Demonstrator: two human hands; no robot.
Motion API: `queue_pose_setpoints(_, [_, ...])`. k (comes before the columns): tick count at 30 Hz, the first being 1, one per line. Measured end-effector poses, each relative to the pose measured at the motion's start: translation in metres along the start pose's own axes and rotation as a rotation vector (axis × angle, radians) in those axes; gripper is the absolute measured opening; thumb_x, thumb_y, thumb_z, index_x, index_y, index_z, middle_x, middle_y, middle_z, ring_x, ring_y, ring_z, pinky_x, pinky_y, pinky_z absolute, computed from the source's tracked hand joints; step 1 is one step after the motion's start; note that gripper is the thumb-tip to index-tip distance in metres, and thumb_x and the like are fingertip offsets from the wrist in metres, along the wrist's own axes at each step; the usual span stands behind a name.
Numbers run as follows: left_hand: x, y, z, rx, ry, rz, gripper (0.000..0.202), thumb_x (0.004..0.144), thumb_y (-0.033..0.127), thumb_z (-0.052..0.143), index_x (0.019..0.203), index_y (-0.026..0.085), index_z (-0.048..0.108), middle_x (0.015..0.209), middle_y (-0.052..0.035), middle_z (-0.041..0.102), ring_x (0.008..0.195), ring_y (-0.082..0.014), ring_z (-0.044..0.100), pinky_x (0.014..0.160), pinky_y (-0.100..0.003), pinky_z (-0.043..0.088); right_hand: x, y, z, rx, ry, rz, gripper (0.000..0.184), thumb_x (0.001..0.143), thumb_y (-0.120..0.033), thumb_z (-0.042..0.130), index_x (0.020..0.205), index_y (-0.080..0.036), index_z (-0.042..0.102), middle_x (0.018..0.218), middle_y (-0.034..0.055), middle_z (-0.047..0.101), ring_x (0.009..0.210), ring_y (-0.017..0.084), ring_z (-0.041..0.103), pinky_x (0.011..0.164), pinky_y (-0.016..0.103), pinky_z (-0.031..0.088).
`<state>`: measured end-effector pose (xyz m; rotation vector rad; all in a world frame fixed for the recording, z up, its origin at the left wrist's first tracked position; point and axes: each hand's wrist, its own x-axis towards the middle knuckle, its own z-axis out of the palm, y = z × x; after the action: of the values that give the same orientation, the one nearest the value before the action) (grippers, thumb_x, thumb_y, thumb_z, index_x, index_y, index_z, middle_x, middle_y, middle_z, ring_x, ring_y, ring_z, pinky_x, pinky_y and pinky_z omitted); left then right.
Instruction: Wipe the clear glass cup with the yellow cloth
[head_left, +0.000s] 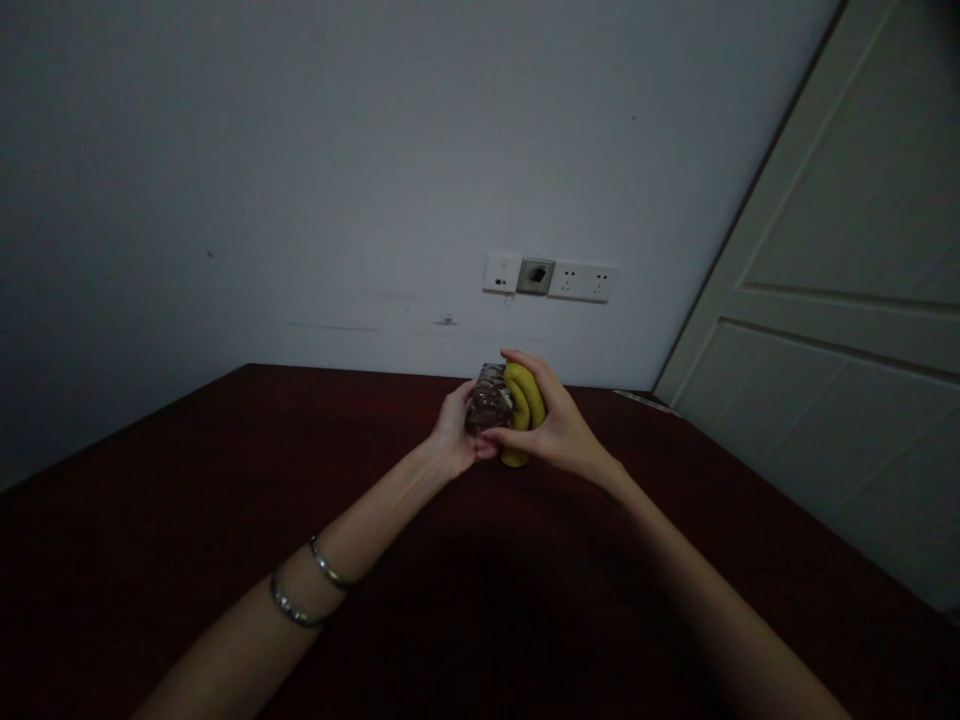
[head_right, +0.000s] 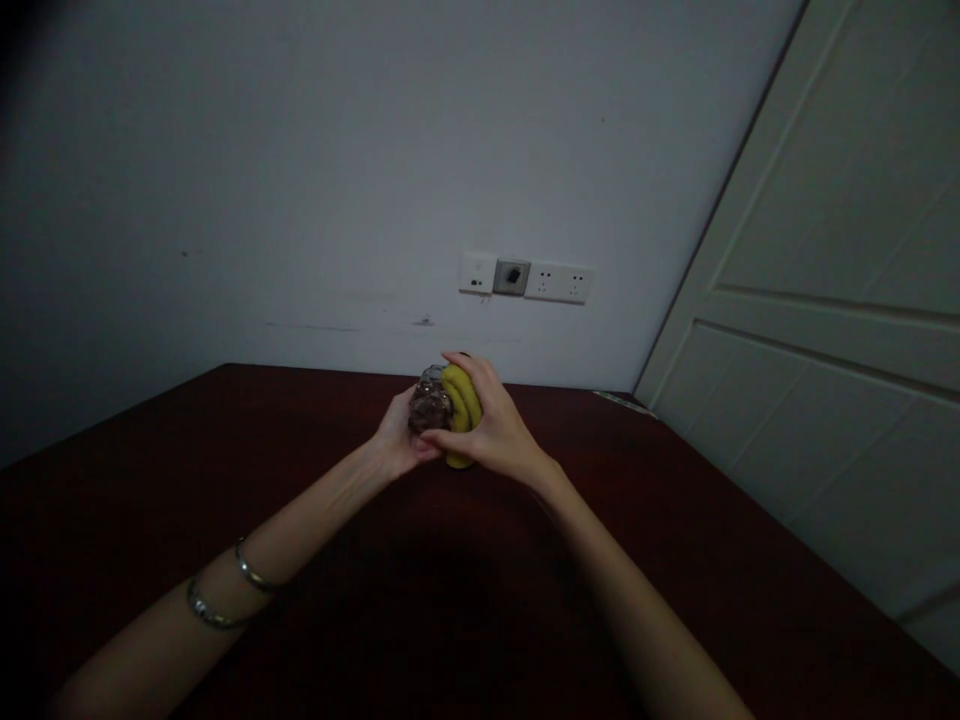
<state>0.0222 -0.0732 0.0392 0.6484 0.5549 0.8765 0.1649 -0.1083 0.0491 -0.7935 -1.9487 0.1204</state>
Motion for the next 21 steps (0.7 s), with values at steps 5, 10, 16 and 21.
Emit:
queue_pose_setpoints(5, [0.001, 0.003, -0.007, 0.318, -0.200, -0.014, 0.058, 0.091, 0.058, 0.022, 0.077, 0.014, 0.058, 0.048, -0.0008, 0.049, 0.032, -0.0117, 0.046, 0.026, -0.020, 0.035, 0.002, 0.004, -0.007, 0.111, 0.073, 0.083, 0.078, 0.059, -0.035, 0.082, 0.128, -0.024, 0.047, 0.128, 0.0089, 0.053, 0.117, 0.025, 0.053, 0.103, 0.044, 0.041])
queue_pose_setpoints(10, [0.010, 0.007, -0.024, 0.447, -0.431, 0.173, 0.080, 0.077, 0.080, 0.028, 0.124, 0.018, 0.046, 0.070, -0.0033, 0.059, 0.046, -0.0140, 0.055, 0.029, -0.022, 0.043, 0.005, 0.008, -0.006, 0.296, 0.177, 0.330, 0.077, 0.053, -0.037, 0.083, 0.122, -0.021, 0.053, 0.113, 0.0069, 0.062, 0.101, 0.023, 0.061, 0.093, 0.040, 0.049])
queue_pose_setpoints(16, [0.018, 0.017, -0.043, 0.763, -0.432, 0.384, 0.119, 0.061, 0.054, 0.077, 0.147, 0.032, -0.002, 0.132, -0.0218, 0.046, 0.088, -0.0274, 0.065, 0.043, -0.024, 0.053, 0.006, 0.013, -0.007, 0.414, 0.161, 0.569, 0.078, 0.054, -0.038, 0.080, 0.125, -0.019, 0.052, 0.107, 0.0081, 0.066, 0.099, 0.025, 0.063, 0.089, 0.040, 0.051])
queue_pose_setpoints(21, [0.021, 0.018, -0.047, 0.905, -0.391, 0.552, 0.118, 0.051, 0.024, 0.086, 0.146, 0.036, 0.018, 0.143, -0.0172, 0.036, 0.110, -0.0332, 0.057, 0.072, -0.039, 0.058, 0.008, 0.014, -0.005, 0.428, 0.148, 0.619, 0.079, 0.051, -0.037, 0.081, 0.122, -0.016, 0.055, 0.114, 0.0113, 0.065, 0.106, 0.028, 0.062, 0.093, 0.042, 0.050])
